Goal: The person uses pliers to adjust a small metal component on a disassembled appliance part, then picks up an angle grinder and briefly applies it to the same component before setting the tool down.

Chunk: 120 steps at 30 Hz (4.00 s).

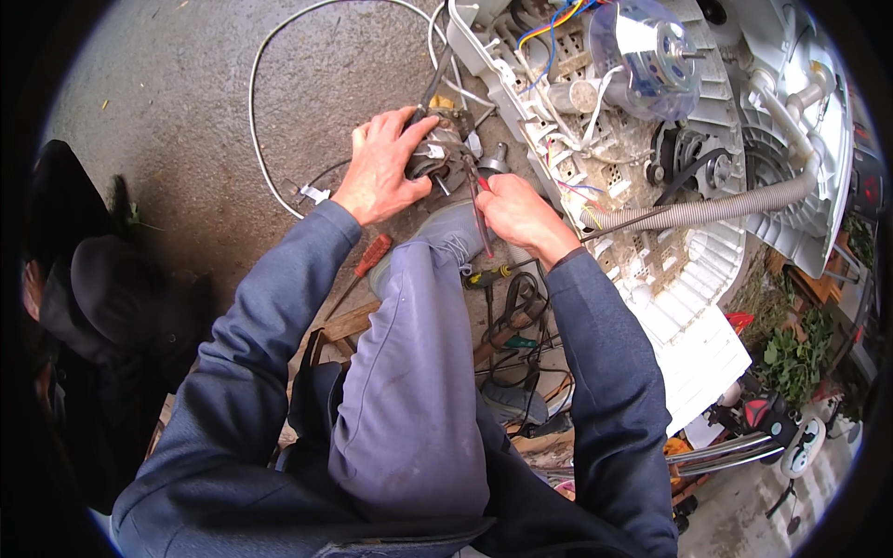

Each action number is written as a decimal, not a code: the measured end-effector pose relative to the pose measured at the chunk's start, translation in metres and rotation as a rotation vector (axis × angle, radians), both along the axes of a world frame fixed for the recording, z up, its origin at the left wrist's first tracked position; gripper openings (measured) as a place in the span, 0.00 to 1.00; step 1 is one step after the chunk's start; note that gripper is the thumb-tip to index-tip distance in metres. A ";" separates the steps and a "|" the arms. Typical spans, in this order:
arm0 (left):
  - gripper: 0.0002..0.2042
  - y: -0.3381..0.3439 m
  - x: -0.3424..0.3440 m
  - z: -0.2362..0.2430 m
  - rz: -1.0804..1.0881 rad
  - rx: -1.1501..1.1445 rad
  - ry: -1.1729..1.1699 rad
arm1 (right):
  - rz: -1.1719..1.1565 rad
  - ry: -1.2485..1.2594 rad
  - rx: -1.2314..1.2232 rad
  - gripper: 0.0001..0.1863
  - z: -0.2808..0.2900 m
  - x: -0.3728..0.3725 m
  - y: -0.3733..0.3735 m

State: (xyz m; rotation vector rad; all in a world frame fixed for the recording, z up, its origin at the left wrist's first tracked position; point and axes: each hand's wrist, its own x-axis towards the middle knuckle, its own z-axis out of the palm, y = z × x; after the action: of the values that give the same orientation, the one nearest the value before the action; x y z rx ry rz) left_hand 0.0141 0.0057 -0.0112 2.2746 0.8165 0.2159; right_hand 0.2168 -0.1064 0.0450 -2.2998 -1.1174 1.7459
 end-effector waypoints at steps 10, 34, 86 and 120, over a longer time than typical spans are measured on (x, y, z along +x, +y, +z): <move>0.42 0.001 0.000 -0.001 -0.020 -0.011 -0.002 | -0.448 0.323 -0.129 0.11 0.004 -0.004 -0.008; 0.41 -0.004 0.000 -0.005 -0.012 0.059 -0.022 | -0.208 0.131 -0.179 0.11 -0.003 -0.009 0.002; 0.42 -0.009 0.003 0.004 0.004 0.017 0.067 | 0.325 -0.778 0.166 0.13 -0.010 -0.044 -0.024; 0.43 -0.002 -0.008 -0.001 0.017 -0.051 0.049 | -0.858 0.966 -0.284 0.29 -0.005 -0.006 -0.027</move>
State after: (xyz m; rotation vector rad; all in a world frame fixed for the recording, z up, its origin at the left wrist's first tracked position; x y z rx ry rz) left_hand 0.0058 0.0038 -0.0121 2.2333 0.8574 0.1457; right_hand 0.2113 -0.1331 0.0395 -1.2700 0.2537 2.1601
